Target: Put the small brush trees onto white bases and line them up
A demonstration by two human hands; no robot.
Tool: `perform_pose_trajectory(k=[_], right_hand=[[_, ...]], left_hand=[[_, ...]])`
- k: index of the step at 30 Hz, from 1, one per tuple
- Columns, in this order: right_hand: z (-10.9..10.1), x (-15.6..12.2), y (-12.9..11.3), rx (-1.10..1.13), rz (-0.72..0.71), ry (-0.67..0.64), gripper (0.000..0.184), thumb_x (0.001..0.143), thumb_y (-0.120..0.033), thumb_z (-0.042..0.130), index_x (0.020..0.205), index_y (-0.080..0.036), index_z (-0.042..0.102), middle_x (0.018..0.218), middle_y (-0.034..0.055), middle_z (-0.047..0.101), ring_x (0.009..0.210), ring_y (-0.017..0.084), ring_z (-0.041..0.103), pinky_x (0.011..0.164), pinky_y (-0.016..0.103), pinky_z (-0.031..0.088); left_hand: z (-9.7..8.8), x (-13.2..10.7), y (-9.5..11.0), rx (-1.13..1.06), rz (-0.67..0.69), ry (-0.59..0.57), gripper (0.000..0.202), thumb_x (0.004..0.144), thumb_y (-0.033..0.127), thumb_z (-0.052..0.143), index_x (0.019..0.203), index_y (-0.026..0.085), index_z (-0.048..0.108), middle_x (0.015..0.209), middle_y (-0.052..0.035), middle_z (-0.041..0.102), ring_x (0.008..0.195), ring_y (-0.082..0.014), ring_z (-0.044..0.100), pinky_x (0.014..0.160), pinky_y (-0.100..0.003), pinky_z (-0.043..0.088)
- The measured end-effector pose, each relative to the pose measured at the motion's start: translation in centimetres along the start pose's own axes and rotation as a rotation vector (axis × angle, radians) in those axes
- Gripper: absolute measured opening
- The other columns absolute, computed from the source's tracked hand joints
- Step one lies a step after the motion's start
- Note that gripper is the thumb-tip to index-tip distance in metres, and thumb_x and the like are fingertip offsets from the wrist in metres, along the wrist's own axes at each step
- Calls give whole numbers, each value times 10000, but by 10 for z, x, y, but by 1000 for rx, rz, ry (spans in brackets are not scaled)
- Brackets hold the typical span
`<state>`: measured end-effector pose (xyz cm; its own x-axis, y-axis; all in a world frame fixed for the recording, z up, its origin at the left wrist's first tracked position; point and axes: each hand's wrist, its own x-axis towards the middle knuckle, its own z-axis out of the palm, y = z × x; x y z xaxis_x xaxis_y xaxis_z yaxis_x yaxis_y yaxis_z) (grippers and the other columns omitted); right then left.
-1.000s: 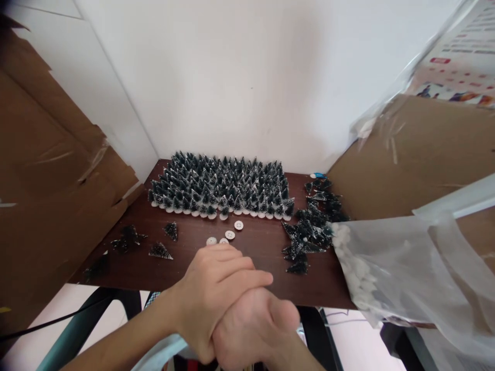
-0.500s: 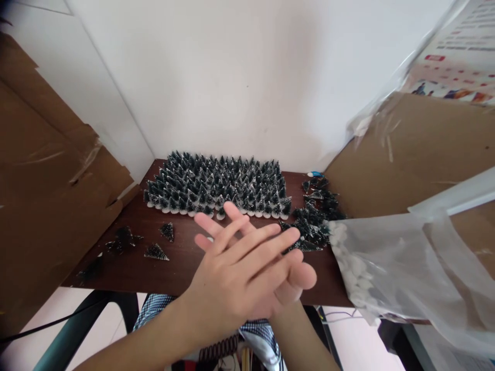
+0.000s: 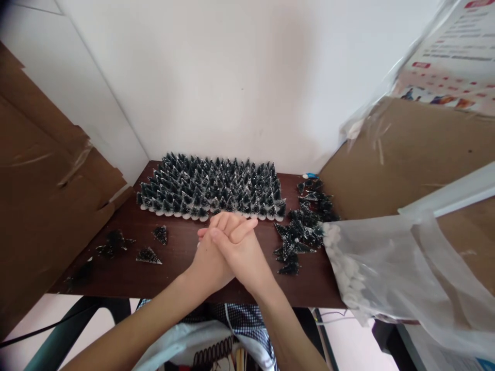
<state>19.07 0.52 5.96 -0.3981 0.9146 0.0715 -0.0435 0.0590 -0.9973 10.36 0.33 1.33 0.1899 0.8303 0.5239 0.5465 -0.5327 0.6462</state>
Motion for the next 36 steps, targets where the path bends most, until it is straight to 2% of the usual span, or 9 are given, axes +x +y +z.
perform_pose_trajectory(k=[7, 13, 17, 19, 22, 25, 28, 33, 36], right_hand=[[4, 0, 8, -221, -80, 306, 346, 896, -455, 658, 692, -189, 573, 622, 10, 639, 575, 159, 634, 470, 243, 471], [6, 2, 17, -143, -261, 345, 433, 955, -457, 589, 616, -201, 506, 566, -22, 526, 516, 108, 497, 455, 229, 409], [2, -1, 31, -161, -377, 425, 492, 989, -454, 535, 565, -209, 484, 538, -24, 490, 498, 108, 458, 464, 246, 400], [-3, -2, 35, -195, -396, 484, 412, 1004, -424, 517, 663, -210, 602, 569, -17, 559, 508, 118, 505, 492, 257, 427], [-10, 0, 33, -12, -359, 504, 232, 994, -383, 560, 1173, -264, 649, 769, 1, 728, 600, 147, 643, 613, 290, 536], [-20, 5, 24, 389, -254, 345, 467, 968, -488, 582, 1385, -293, 504, 1034, 53, 784, 834, 191, 744, 855, 393, 594], [-28, 9, 21, 683, -85, 242, 562, 971, -666, 432, 1321, -255, 589, 1231, 111, 742, 1062, 232, 729, 1014, 472, 541], [-28, 11, 39, 865, 28, 253, 587, 974, -686, 400, 1176, -236, 719, 1257, 97, 737, 1170, 234, 692, 1110, 482, 471], [-23, 11, 52, 832, 4, 209, 509, 948, -646, 524, 780, -227, 761, 1119, 66, 783, 1171, 229, 686, 1134, 445, 445]], left_hand=[[-2, 9, 21, 366, -25, 33, 472, 986, 186, 281, 1344, 265, 580, 1059, -116, 607, 1000, -321, 549, 904, -556, 465], [6, 9, 22, 264, -261, 211, 303, 1018, 327, 318, 1023, 214, 599, 848, -79, 571, 746, -230, 553, 671, -394, 532], [1, 10, 28, 289, -413, 151, 303, 1022, 373, 350, 1094, 192, 582, 833, -62, 579, 592, -170, 524, 500, -291, 454], [-3, 8, 28, 253, -392, 84, 345, 1030, 345, 342, 1290, 209, 523, 896, -56, 608, 591, -154, 552, 521, -277, 466], [-10, -2, 21, 10, -305, 40, 685, 980, 320, 513, 1568, 265, 165, 1084, -85, 655, 745, -176, 662, 637, -295, 545], [-19, -18, 10, -95, -272, 289, 821, 937, 242, 590, 1588, 297, 93, 1368, -146, 562, 1098, -232, 658, 910, -396, 575], [-32, -34, 2, -122, -236, 396, 701, 940, 219, 602, 1548, 324, 271, 1455, -113, 525, 1326, -253, 544, 1132, -469, 452], [-44, -49, -8, -165, -232, 643, 563, 960, 194, 572, 1485, 311, 407, 1493, -99, 492, 1348, -241, 535, 1182, -468, 408], [-48, -54, -14, -124, -230, 684, 546, 961, 178, 561, 1478, 289, 426, 1470, -103, 515, 1360, -243, 527, 1193, -474, 394]])
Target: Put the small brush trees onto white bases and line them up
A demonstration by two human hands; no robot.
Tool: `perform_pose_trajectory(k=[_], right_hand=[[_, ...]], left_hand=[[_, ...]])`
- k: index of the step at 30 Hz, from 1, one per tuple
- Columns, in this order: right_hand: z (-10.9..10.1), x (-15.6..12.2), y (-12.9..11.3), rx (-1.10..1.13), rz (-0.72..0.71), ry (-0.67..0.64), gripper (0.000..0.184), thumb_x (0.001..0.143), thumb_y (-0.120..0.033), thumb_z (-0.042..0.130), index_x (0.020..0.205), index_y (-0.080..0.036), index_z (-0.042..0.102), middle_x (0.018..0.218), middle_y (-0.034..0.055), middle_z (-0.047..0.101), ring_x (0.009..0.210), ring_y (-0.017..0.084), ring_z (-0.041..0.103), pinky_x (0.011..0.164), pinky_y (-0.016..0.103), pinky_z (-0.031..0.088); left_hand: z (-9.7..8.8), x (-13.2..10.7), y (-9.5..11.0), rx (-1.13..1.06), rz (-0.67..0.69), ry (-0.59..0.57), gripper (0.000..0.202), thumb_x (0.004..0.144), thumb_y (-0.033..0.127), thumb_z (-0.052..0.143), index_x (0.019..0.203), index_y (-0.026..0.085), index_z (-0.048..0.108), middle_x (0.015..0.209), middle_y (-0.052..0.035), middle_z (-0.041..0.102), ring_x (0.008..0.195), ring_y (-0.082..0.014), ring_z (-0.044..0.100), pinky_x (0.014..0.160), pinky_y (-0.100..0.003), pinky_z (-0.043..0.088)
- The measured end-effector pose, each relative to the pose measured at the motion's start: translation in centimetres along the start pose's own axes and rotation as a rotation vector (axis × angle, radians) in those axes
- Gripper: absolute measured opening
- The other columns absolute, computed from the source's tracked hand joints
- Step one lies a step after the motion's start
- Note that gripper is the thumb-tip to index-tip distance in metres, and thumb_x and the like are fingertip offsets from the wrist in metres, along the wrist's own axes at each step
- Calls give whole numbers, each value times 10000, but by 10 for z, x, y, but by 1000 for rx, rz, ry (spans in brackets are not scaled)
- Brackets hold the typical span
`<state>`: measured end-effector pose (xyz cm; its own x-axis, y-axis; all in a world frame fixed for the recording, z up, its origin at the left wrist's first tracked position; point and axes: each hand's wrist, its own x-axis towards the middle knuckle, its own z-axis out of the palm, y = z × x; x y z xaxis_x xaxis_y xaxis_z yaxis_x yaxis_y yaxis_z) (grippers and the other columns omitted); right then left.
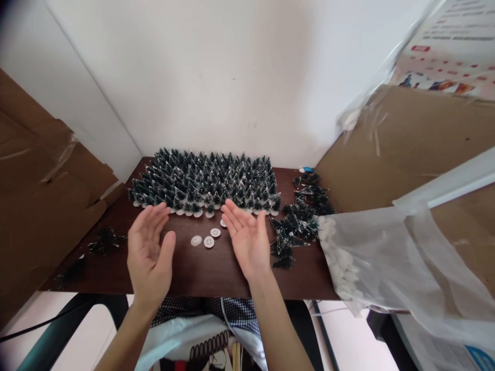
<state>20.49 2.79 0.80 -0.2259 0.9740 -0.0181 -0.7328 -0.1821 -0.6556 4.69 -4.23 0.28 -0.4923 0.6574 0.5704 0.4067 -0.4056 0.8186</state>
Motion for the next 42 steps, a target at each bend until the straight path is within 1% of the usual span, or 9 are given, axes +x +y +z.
perform_pose_trajectory(k=[3, 5, 10, 15, 18, 21, 24, 28, 42], right_hand=[[-2, -2, 7, -80, -89, 5, 644, 917, -597, 628, 413, -224, 480, 524, 3, 646, 780, 170, 723, 1060, 389, 491], [-2, -4, 9, -119, -159, 51, 674, 908, -612, 633, 414, -227, 384, 325, -76, 375, 426, 103, 512, 862, 355, 566], [-1, -9, 13, -173, -225, 150, 440, 932, -562, 627, 694, -219, 488, 321, -143, 324, 300, 51, 190, 409, 204, 373], [-5, -12, 20, -328, -179, 125, 415, 963, -488, 600, 1290, -309, 419, 441, -176, 353, 350, 66, 175, 354, 132, 214], [-9, -11, 24, -395, -146, 117, 463, 994, -459, 550, 1382, -317, 341, 476, -169, 361, 367, 69, 189, 358, 132, 210], [-8, -9, 23, -319, -206, 109, 391, 973, -365, 603, 1284, -320, 371, 554, -144, 492, 411, 72, 367, 439, 156, 377], [-4, -7, 17, -167, -204, 27, 494, 856, -223, 729, 1206, -320, 394, 892, -47, 731, 702, 104, 655, 800, 301, 569], [-3, -6, 7, 0, -48, -37, 339, 910, -396, 671, 1199, -268, 549, 1281, 89, 710, 1164, 213, 682, 1131, 479, 439], [-9, 2, 2, 93, 0, 81, 656, 993, -680, 283, 1106, -226, 744, 1334, 120, 688, 1305, 239, 614, 1190, 502, 399]], left_hand=[[-11, 2, -2, 178, 64, -43, 494, 943, 157, 574, 1420, 261, 506, 1424, -99, 548, 1361, -251, 517, 1195, -478, 387], [-21, 4, -2, 301, 119, -88, 423, 942, 144, 564, 1351, 249, 567, 1381, -93, 578, 1334, -250, 532, 1184, -481, 393], [-46, 11, -6, 473, 151, -46, 416, 945, 170, 559, 1354, 249, 556, 1391, -103, 554, 1347, -271, 510, 1181, -513, 387], [-60, 23, -16, 581, 103, 33, 469, 956, 264, 543, 1422, 221, 503, 1391, -134, 538, 1346, -299, 495, 1173, -526, 394], [-62, 30, -19, 639, 9, -52, 478, 958, 344, 519, 1411, 191, 511, 1368, -154, 553, 1330, -323, 505, 1157, -532, 399], [-62, 33, -23, 647, -52, -158, 501, 956, 387, 499, 1413, 183, 505, 1385, -154, 555, 1342, -330, 501, 1150, -530, 404], [-62, 33, -31, 663, -96, -267, 507, 958, 407, 481, 1413, 186, 506, 1419, -146, 544, 1356, -332, 496, 1144, -530, 407], [-64, 32, -42, 714, -103, -370, 486, 952, 411, 476, 1378, 186, 543, 1372, -141, 583, 1285, -331, 536, 1100, -534, 432], [-66, 29, -55, 780, 19, -395, 345, 904, 231, 512, 1226, 224, 636, 1216, -114, 661, 1051, -302, 594, 928, -497, 495]])
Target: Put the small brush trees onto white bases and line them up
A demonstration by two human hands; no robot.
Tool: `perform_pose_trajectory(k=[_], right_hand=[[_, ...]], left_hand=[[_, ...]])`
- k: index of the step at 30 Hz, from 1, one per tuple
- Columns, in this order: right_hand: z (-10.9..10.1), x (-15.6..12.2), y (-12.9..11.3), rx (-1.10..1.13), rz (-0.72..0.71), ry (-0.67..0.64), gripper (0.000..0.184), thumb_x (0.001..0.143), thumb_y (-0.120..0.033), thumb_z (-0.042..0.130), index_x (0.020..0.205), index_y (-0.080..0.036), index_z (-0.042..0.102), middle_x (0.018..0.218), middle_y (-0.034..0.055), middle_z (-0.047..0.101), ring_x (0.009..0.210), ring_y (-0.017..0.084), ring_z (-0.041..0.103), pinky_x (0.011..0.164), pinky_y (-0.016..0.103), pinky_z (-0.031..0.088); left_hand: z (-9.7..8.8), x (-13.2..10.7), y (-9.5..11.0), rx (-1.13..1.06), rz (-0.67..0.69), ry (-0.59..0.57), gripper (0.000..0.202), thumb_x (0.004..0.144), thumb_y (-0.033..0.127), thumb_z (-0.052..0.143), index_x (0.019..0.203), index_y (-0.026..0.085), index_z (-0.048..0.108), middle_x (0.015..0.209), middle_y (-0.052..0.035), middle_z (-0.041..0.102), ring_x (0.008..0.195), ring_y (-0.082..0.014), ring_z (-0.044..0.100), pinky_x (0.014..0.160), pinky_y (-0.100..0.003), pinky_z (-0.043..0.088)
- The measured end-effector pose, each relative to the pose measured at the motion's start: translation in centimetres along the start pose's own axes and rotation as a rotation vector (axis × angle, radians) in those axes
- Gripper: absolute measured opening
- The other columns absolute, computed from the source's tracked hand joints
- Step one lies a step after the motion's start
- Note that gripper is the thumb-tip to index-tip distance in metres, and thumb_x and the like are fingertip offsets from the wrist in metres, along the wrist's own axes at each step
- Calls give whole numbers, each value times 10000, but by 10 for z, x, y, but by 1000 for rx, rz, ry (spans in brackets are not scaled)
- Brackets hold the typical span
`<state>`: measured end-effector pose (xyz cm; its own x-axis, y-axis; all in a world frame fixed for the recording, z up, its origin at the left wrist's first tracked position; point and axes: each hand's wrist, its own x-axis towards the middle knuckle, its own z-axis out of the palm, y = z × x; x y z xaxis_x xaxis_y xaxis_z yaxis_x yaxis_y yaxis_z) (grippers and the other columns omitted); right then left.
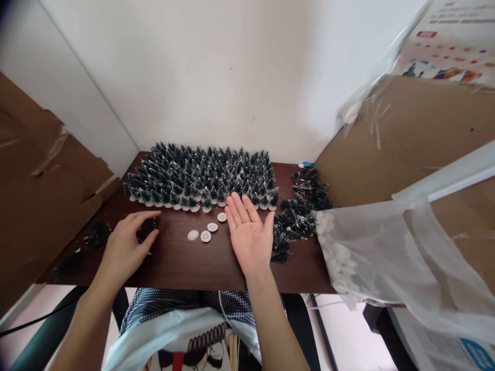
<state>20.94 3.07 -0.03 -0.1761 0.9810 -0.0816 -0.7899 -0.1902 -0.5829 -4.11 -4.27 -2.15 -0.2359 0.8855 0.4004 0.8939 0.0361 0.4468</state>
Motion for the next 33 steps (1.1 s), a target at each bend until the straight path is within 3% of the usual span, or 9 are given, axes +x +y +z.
perform_pose_trajectory(k=[7, 14, 20, 28, 31, 33], right_hand=[[-3, 2, 1, 9, -20, 19, 733, 998, -686, 225, 1084, -201, 767, 1328, 121, 693, 1306, 233, 614, 1213, 493, 373], [-5, 3, 2, 4, -23, 42, 709, 991, -688, 276, 1082, -186, 767, 1335, 151, 682, 1330, 239, 594, 1210, 489, 381], [-6, 4, 3, 4, -29, 48, 732, 1002, -675, 223, 1068, -196, 774, 1333, 137, 685, 1308, 232, 611, 1211, 485, 384], [-5, 2, 2, -29, -29, 52, 673, 979, -696, 308, 1049, -210, 769, 1288, 129, 711, 1280, 246, 628, 1180, 519, 409], [-2, -3, 7, -168, -88, 35, 564, 960, -659, 435, 1015, -206, 766, 1200, 125, 749, 1199, 257, 672, 1141, 525, 437], [-1, -8, 12, -470, -180, 8, 387, 940, -535, 571, 1017, -207, 763, 1150, 107, 762, 1153, 253, 681, 1122, 506, 445]], left_hand=[[0, -1, -1, -28, -12, -44, 326, 920, 268, 512, 1217, 208, 631, 1248, -112, 637, 1112, -307, 593, 976, -491, 485], [-3, 0, -4, -42, 104, -90, 319, 956, 270, 486, 1245, 242, 618, 1314, -91, 609, 1207, -294, 573, 1054, -484, 453], [-8, 3, -1, -71, 166, -13, 263, 970, 315, 535, 1207, 256, 633, 1267, -77, 637, 1173, -279, 599, 1044, -473, 463], [-12, 4, 10, -125, 274, 91, 268, 952, 280, 600, 1216, 264, 638, 1238, -79, 640, 1149, -275, 598, 1027, -474, 471], [-14, 4, 13, -135, 280, 110, 257, 947, 278, 609, 1200, 265, 648, 1208, -75, 644, 1122, -272, 606, 1012, -472, 479], [-14, 3, 16, -144, 281, 122, 251, 945, 280, 613, 1192, 268, 653, 1192, -71, 648, 1104, -267, 611, 1003, -468, 486]])
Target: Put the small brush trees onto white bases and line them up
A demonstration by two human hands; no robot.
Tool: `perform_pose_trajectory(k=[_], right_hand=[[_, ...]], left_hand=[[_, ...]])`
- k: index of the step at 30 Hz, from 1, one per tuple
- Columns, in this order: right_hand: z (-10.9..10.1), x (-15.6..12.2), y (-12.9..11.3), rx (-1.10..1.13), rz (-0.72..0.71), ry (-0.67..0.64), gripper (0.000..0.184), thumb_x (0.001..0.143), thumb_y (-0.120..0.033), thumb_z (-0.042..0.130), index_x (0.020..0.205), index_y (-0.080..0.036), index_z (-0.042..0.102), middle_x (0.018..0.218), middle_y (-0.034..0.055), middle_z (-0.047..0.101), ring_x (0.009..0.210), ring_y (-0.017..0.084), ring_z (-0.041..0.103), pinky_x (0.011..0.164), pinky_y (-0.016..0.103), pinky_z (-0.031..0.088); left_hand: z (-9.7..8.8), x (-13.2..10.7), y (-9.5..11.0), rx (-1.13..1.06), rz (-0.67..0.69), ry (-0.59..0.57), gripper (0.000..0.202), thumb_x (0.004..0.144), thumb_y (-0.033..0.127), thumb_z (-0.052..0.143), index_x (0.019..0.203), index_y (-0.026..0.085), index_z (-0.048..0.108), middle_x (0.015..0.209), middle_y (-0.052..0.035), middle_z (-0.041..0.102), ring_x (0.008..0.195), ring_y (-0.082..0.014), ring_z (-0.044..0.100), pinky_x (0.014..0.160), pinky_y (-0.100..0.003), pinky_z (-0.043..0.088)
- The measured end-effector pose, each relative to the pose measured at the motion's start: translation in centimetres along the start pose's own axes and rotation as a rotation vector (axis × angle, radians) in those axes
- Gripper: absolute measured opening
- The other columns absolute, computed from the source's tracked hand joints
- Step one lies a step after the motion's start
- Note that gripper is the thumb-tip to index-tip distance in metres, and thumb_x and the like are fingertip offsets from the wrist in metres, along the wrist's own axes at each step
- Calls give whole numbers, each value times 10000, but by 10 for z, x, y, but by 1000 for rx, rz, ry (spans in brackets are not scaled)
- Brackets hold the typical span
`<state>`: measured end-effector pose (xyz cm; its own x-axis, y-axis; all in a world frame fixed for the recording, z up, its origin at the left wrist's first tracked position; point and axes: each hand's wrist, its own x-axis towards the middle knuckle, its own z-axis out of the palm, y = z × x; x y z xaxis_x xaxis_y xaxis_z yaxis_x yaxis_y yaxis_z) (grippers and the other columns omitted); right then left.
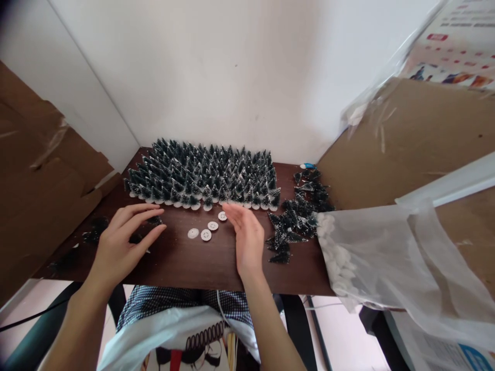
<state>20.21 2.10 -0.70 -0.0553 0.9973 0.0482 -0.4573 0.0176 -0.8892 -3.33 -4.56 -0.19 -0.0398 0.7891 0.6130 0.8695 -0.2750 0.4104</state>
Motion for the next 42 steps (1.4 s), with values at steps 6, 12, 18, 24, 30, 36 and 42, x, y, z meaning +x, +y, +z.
perform_pose_trajectory(k=[6, 12, 18, 24, 30, 36, 42], right_hand=[[1, -5, 14, -801, -375, -120, 278, 942, -191, 519, 1134, -236, 714, 1258, 92, 707, 1265, 256, 584, 1131, 502, 403], [-4, -1, 27, -1015, -406, -239, 371, 940, -95, 428, 1119, -239, 720, 1391, 89, 644, 1400, 278, 477, 1170, 549, 341], [-3, -2, 26, -1108, -411, -230, 293, 934, -89, 470, 1032, -200, 723, 1269, 123, 694, 1268, 292, 552, 1094, 522, 398], [-1, -3, 21, -1087, -408, -196, 261, 914, -69, 502, 994, -209, 707, 1134, 100, 720, 1110, 279, 592, 985, 471, 443], [-2, -4, 22, -1083, -403, -189, 273, 899, -31, 491, 987, -195, 691, 1085, 87, 719, 1062, 266, 591, 946, 430, 457], [-1, -5, 19, -1059, -439, -169, 263, 894, -34, 506, 986, -198, 689, 1053, 77, 713, 1037, 252, 602, 924, 404, 477], [2, -7, 13, -879, -404, -150, 212, 890, -102, 574, 1021, -224, 686, 1066, 59, 722, 1040, 230, 643, 928, 382, 503]], left_hand=[[2, -1, 9, -20, 4, 7, 264, 946, 265, 620, 1209, 272, 637, 1206, -68, 645, 1116, -256, 608, 1020, -465, 477], [8, -2, 20, -70, 8, -16, 330, 934, 194, 613, 1256, 266, 611, 1253, -64, 622, 1173, -248, 589, 1057, -444, 463], [11, -1, 24, -94, -62, -39, 452, 934, 178, 566, 1377, 245, 503, 1325, -92, 596, 1257, -259, 559, 1100, -457, 455], [12, -2, 21, -134, -126, -66, 464, 942, 164, 514, 1399, 238, 474, 1385, -114, 547, 1326, -261, 525, 1148, -489, 433], [15, -4, 17, -165, -156, -80, 533, 937, 157, 515, 1454, 249, 424, 1429, -118, 507, 1337, -270, 524, 1125, -484, 466], [19, -7, 14, -254, -172, -41, 635, 923, 141, 543, 1506, 283, 339, 1434, -122, 526, 1323, -263, 546, 1073, -465, 507], [26, -6, 27, -520, -267, 75, 770, 906, 118, 572, 1546, 305, 188, 1334, -106, 599, 1286, -222, 585, 1102, -463, 480]])
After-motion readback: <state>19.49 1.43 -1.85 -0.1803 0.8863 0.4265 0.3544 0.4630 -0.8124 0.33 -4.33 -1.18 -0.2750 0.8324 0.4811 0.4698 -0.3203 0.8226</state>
